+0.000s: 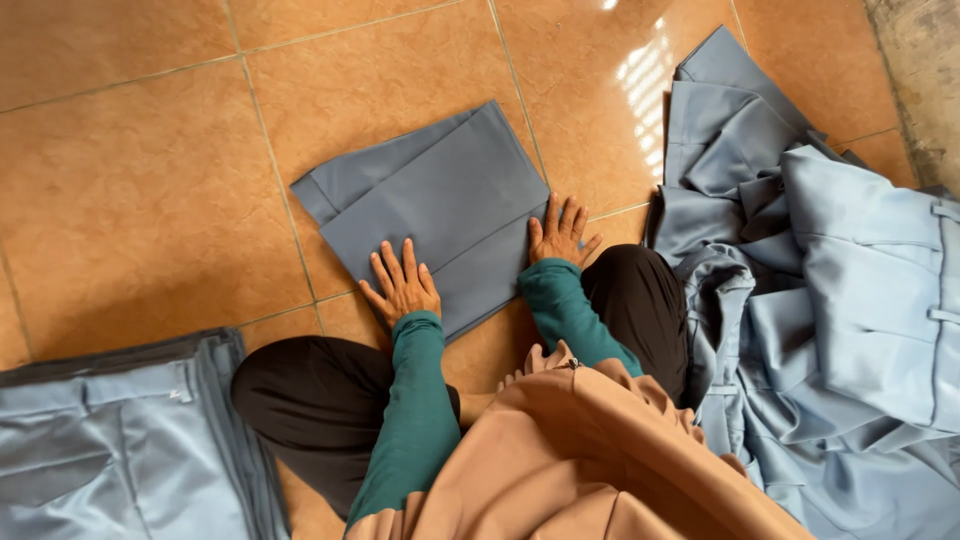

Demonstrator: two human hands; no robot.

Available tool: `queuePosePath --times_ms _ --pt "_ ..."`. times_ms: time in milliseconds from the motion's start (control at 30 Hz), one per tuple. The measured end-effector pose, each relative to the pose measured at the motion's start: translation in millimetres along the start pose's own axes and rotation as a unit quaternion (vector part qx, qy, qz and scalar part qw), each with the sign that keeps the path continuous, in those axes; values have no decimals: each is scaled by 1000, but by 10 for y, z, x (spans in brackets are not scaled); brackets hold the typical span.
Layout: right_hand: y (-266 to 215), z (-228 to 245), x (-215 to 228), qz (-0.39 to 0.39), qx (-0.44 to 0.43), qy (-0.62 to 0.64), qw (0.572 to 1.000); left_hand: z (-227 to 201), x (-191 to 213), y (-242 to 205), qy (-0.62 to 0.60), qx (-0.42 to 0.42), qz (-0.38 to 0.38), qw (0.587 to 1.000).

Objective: A person sits on the floor and neatly folds a pile of pants into a stack.

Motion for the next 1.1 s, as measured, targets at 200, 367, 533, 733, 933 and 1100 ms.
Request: queuePosePath --times_ms 200,367,533,733,933,1100 --pt "18 -23 71 60 20 3 998 627 -479 31 -162 208 -40 964" --pt "-176 21 -206 77 64 -50 994 871 -656 84 -194 323 116 919" --pt "-377 58 -155 122 89 -83 985 1006 -876 77 -187 364 233 882" --pt "-502 18 -164 213 132 -129 960 915 -209 -70 -312 379 290 822" --pt "-879 379 228 239 207 -115 941 500 790 -171 -708 458 305 443" --pt "-640 404 -269 220 300 44 927 413 1525 -125 -841 440 74 307"
Point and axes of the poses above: each hand's wrist, its own y-axis towards the middle knuckle, its own x-axis out of the back of the hand, z = x × y, the point moved 4 cm from there along y, towards the middle knuckle, and after that the axes turned 12 degrees about x, right-handed, at the moved point
